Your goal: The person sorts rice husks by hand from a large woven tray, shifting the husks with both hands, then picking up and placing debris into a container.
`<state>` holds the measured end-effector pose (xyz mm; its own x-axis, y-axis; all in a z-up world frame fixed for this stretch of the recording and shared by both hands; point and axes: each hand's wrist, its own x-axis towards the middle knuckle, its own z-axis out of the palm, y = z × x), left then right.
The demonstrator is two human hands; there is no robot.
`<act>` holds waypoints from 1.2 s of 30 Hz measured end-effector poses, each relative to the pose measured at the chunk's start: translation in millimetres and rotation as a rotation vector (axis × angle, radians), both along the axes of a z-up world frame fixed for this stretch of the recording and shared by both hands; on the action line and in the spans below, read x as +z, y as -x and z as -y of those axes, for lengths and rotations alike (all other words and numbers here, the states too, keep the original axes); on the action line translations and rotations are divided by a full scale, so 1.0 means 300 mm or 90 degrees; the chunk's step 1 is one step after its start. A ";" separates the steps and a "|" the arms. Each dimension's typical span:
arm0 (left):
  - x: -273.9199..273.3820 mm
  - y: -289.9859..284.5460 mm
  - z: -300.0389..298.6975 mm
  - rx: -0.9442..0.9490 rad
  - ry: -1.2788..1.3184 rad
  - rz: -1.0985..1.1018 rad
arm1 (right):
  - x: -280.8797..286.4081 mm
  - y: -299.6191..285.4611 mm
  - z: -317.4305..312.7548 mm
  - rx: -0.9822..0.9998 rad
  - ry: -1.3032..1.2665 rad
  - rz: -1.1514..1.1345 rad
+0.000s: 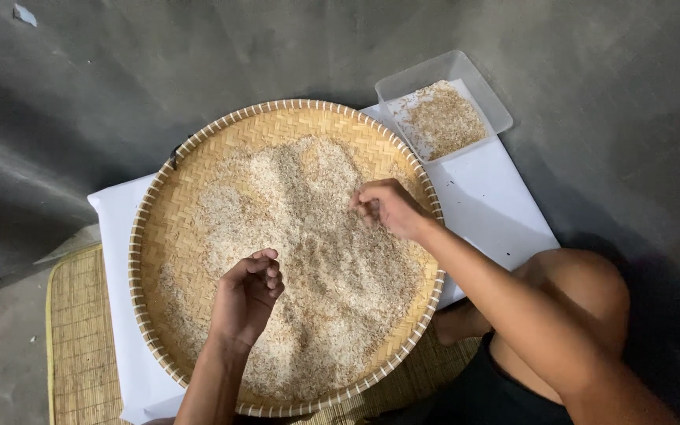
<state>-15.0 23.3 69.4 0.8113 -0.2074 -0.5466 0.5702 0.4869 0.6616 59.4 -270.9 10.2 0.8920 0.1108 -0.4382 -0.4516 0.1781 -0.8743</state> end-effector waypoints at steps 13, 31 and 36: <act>0.075 -0.366 0.505 -0.089 -0.143 0.064 | 0.258 -0.150 0.259 -0.282 0.148 -0.048; -0.265 -0.138 -0.095 -0.217 -0.942 0.359 | 0.013 0.223 0.021 0.208 0.666 0.220; -0.900 0.012 -0.395 0.102 -1.292 0.904 | -0.061 0.355 -0.155 0.152 0.704 0.194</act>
